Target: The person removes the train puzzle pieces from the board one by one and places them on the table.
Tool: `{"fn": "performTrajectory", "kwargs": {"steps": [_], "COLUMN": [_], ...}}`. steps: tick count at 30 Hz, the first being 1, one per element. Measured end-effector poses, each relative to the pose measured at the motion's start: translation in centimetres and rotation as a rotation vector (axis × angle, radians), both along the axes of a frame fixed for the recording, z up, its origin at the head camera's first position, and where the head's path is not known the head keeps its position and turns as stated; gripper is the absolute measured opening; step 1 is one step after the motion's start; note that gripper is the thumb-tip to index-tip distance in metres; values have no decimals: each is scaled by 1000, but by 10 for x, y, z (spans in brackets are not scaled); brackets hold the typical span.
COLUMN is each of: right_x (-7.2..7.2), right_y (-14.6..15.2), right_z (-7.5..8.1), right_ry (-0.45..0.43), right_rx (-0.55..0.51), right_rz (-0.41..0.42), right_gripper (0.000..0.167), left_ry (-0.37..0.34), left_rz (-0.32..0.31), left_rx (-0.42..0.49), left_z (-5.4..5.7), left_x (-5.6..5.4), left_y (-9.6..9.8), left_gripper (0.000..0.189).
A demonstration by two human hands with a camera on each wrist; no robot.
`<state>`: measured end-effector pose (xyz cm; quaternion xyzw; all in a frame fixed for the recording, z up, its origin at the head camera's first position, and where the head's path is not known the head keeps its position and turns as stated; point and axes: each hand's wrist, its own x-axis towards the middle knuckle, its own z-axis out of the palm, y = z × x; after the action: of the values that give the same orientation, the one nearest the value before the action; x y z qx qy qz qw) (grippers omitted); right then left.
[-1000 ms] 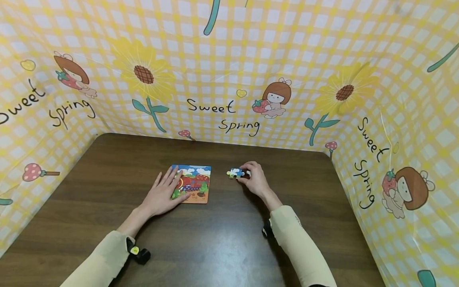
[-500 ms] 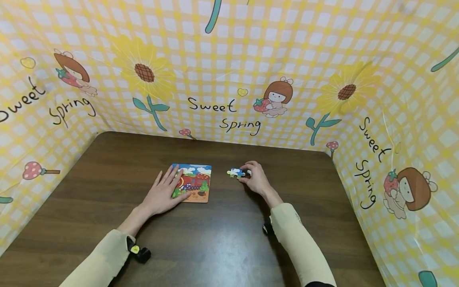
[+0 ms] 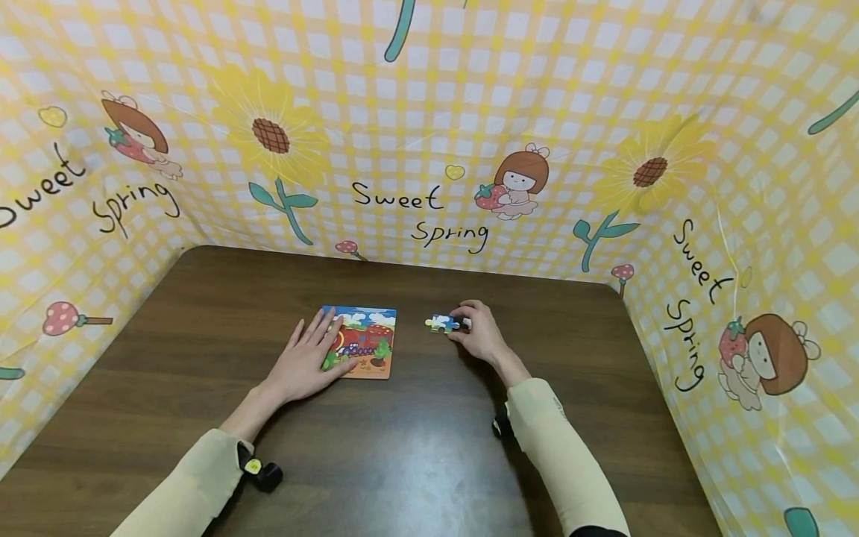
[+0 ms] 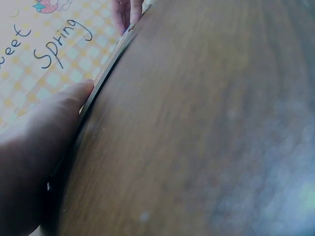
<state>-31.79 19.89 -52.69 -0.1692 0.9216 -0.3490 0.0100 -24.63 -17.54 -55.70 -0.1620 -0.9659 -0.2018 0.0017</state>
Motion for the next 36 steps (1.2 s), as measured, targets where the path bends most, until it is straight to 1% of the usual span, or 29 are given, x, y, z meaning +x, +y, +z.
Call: {"fn": "performTrajectory", "kwargs": {"steps": [4,9,11,12,16,17,18,19,22,23,24,27,29,31,34,36], "right_x": [0,1,3,2,5,3,4,6,5,2,-1,-20,-28,-30,-24,-24], "right_y": [0,0,0,2,2,4,4,2,0,2,2,10,14,12,6,3], "right_z": [0,0,1,-3,-3,-7,-7,-4,-3,-9,-12,-41,-57,-58,-47,-44], "right_ry": [-4,6,11,33,40,56,55,36,16,23,14,42,74,87,112,131], "right_rx": [1,11,9,10,15,19,18,22,41,37,36,79,89,120,104,103], "right_rz": [2,6,15,21,53,60,65,67,65,61,60,56,51,47,47,53], "right_gripper": [37,40,45,48,65,69,73,76,81,83,86,92,93,92,88,88], "left_ry": [-2,8,3,4,-9,-12,-17,-22,-27,-26,-30,-42,-42,-40,-28,-21], "left_rz": [-1,0,5,6,11,11,12,12,9,8,6,-1,-7,-13,-19,-22], "left_rx": [10,-9,-23,-27,-36,-34,-35,-34,-26,-23,-18,-1,11,20,44,63], "left_z": [-1,2,3,3,3,2,2,1,1,1,0,-3,-3,-1,3,6], "left_x": [-1,0,0,0,0,0,-1,-1,-1,0,0,-1,-2,-2,-2,-3], "left_y": [0,1,1,1,1,1,1,1,1,1,0,-1,-2,-2,-4,-7], "left_gripper": [100,100,100,100,101,101,101,102,103,103,103,104,105,106,106,107]}}
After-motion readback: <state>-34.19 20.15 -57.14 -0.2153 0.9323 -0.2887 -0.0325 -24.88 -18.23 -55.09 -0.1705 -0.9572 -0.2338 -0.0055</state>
